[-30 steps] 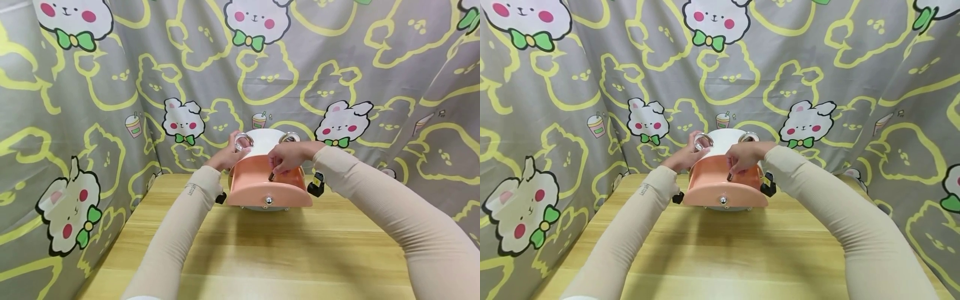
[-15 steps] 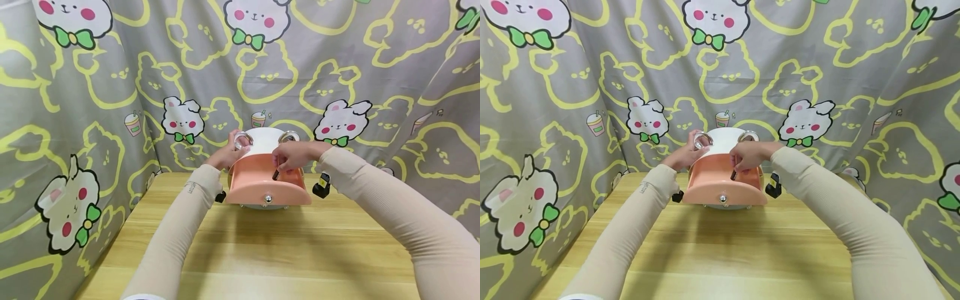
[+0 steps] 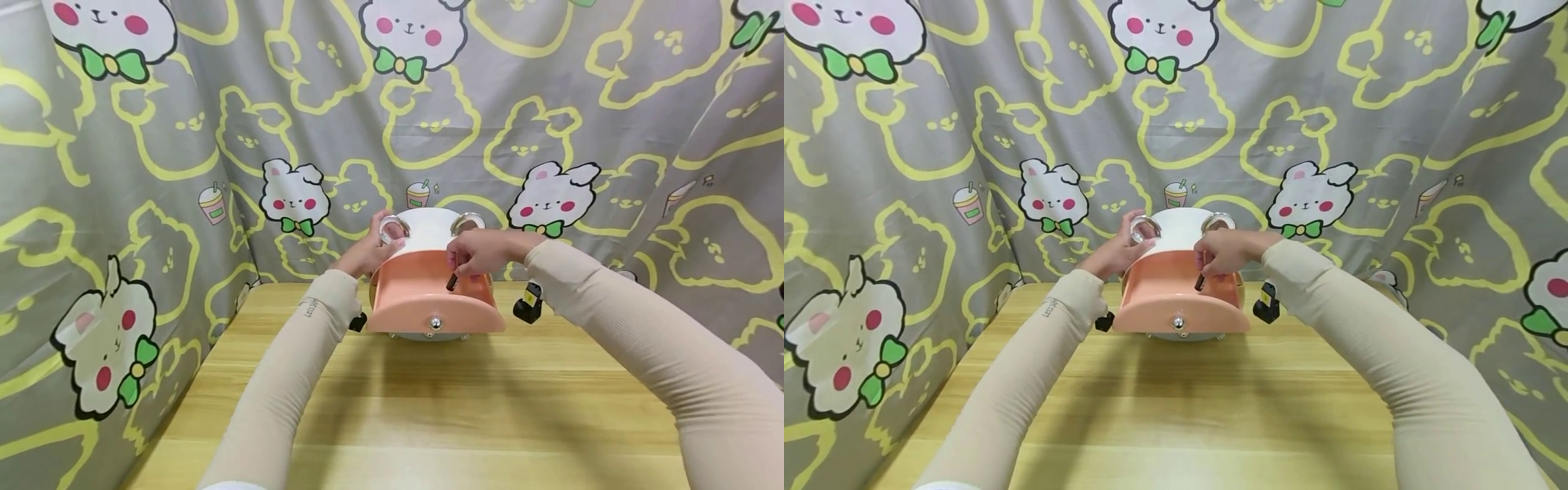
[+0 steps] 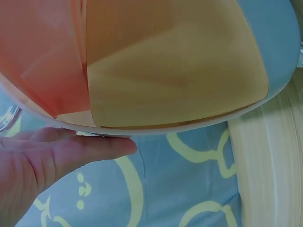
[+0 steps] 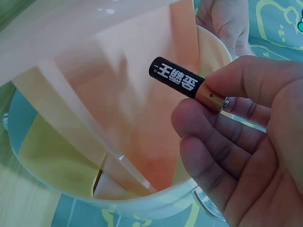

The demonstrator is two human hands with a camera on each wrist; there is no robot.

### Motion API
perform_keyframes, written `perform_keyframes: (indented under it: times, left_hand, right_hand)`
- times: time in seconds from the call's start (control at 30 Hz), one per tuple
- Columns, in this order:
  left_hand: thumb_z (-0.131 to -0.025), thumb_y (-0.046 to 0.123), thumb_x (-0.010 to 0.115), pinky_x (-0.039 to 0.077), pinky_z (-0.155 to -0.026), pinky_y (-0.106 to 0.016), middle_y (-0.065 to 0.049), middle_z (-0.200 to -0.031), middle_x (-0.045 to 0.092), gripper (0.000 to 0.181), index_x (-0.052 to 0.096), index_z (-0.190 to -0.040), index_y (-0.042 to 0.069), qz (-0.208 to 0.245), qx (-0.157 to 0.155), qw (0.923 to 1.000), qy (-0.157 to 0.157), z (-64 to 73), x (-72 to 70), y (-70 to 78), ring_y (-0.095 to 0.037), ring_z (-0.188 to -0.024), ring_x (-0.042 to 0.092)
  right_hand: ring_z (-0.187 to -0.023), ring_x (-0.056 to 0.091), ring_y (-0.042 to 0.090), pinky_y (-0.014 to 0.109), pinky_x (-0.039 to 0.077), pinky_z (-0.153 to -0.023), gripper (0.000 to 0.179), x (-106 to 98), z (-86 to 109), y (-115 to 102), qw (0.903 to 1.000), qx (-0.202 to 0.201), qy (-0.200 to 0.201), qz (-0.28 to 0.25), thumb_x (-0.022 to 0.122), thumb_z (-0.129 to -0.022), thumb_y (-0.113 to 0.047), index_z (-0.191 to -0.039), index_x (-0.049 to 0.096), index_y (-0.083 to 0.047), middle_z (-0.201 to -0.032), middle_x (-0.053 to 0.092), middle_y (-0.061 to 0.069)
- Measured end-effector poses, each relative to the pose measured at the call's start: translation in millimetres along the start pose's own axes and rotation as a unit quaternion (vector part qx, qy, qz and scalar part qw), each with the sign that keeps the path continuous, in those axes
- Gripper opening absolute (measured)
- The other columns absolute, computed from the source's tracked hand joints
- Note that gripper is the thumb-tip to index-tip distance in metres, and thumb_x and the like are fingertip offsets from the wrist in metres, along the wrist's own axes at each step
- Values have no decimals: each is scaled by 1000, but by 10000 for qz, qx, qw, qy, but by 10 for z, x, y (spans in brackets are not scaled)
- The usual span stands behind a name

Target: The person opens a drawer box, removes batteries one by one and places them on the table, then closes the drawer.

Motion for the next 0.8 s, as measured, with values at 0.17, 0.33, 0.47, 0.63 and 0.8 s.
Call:
perform_keyframes:
  times: [0.17,0.33,0.47,0.63,0.8]
  left_hand:
    - [-98,36,57,39,-101,-49,-25,-129,49,75,5,-152,31,-272,342,9990,108,12,-21,85,-36,-112,53]
    - [-99,31,56,43,-94,-45,-6,-117,54,64,17,-149,24,-490,704,9963,78,12,-11,161,-26,-102,54]
    - [-99,29,57,43,-93,-43,-5,-114,55,61,19,-147,21,-434,702,9966,17,0,5,169,-26,-99,55]
    - [-99,31,57,45,-89,-44,-7,-114,56,61,19,-146,26,-472,584,9972,57,24,-20,165,-29,-96,57]
    - [-98,31,58,44,-93,-45,-8,-113,57,62,19,-146,24,-461,587,9972,79,32,-44,177,-30,-99,56]
  right_hand:
    - [-65,61,20,31,52,-63,6,-46,46,2,9997,-108,200,79,59,-91,-3,-97,60,-5,-77,63,6]
    - [-65,58,17,32,50,-63,5,-77,115,22,9989,-123,417,189,59,-90,-5,-94,61,-6,-77,62,4]
    - [-65,56,16,32,49,-62,5,-82,179,51,9984,-108,534,176,58,-90,-5,-93,61,-7,-76,62,4]
    - [-63,56,16,32,50,-61,3,-124,250,59,9980,-37,632,-1,58,-91,-6,-92,60,-6,-76,63,7]
    - [-62,55,17,32,49,-59,4,-179,338,75,9970,62,756,-136,60,-90,-8,-90,60,-4,-74,61,8]
Point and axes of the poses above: each hand's wrist, its own z-axis away from the middle knuckle, its own x-axis out of the palm, y = z × x, the point moved 10 cm from there along -z, towards the middle knuckle
